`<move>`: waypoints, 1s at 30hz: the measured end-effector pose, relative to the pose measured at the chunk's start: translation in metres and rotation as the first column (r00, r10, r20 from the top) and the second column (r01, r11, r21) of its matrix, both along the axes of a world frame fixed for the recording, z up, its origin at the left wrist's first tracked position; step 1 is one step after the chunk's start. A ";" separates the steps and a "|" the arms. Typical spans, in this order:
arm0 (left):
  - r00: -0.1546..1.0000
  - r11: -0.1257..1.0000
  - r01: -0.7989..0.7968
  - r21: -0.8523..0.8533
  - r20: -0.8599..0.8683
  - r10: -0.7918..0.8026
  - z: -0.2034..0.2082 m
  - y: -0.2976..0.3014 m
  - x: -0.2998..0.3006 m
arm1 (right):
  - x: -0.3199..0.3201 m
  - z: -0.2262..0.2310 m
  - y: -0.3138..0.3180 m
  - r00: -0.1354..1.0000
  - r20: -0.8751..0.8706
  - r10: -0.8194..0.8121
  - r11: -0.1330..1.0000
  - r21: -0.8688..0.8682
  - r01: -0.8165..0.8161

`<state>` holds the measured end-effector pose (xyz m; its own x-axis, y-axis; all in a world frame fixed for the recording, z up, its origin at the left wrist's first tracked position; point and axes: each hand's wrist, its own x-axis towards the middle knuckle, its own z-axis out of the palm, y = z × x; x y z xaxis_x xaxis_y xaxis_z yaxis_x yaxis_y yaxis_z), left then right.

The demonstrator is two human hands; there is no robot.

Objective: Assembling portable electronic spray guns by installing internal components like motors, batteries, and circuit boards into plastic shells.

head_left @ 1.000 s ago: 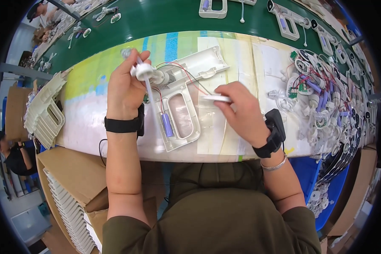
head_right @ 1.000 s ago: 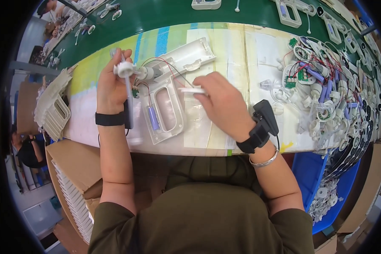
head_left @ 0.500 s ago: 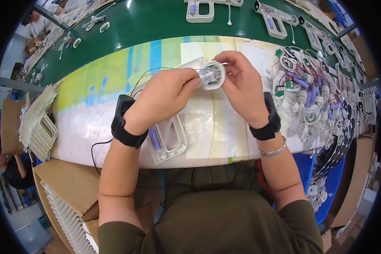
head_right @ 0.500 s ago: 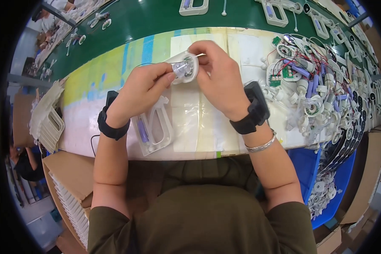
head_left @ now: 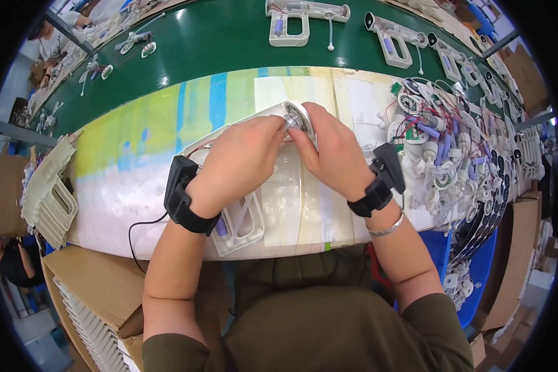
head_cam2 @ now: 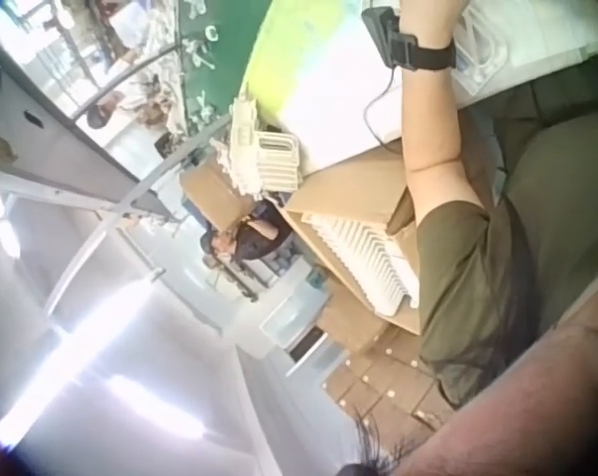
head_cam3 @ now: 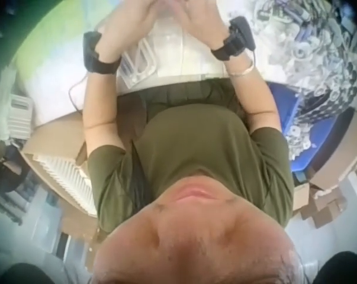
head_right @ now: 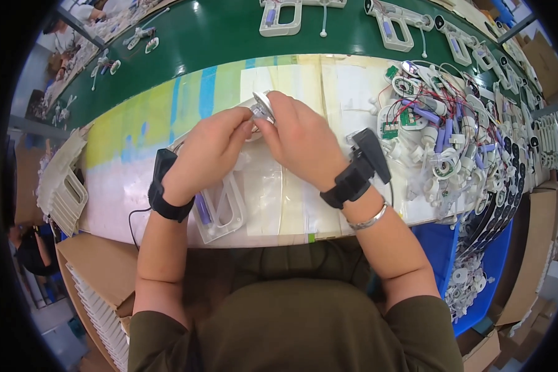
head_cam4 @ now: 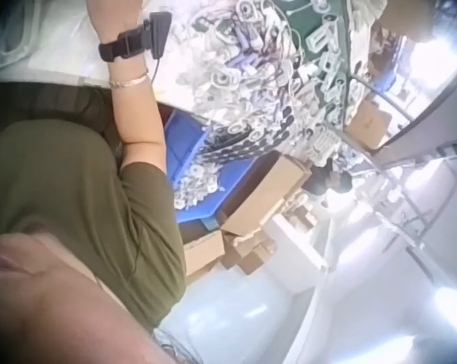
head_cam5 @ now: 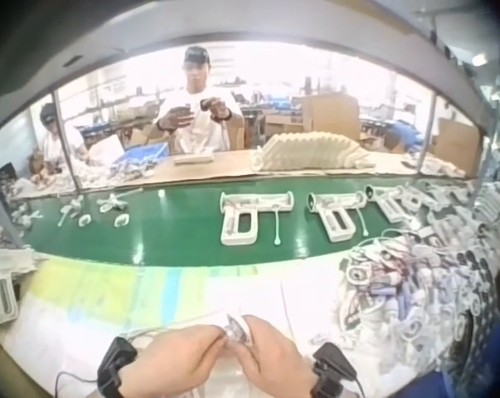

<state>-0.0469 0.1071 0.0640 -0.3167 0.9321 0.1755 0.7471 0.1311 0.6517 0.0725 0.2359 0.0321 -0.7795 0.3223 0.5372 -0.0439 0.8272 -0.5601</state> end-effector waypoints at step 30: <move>0.900 0.960 -0.229 -0.159 -0.411 0.147 -0.027 -0.048 -0.010 | 0.003 -0.027 0.020 0.823 0.479 -0.307 0.951 0.177 0.252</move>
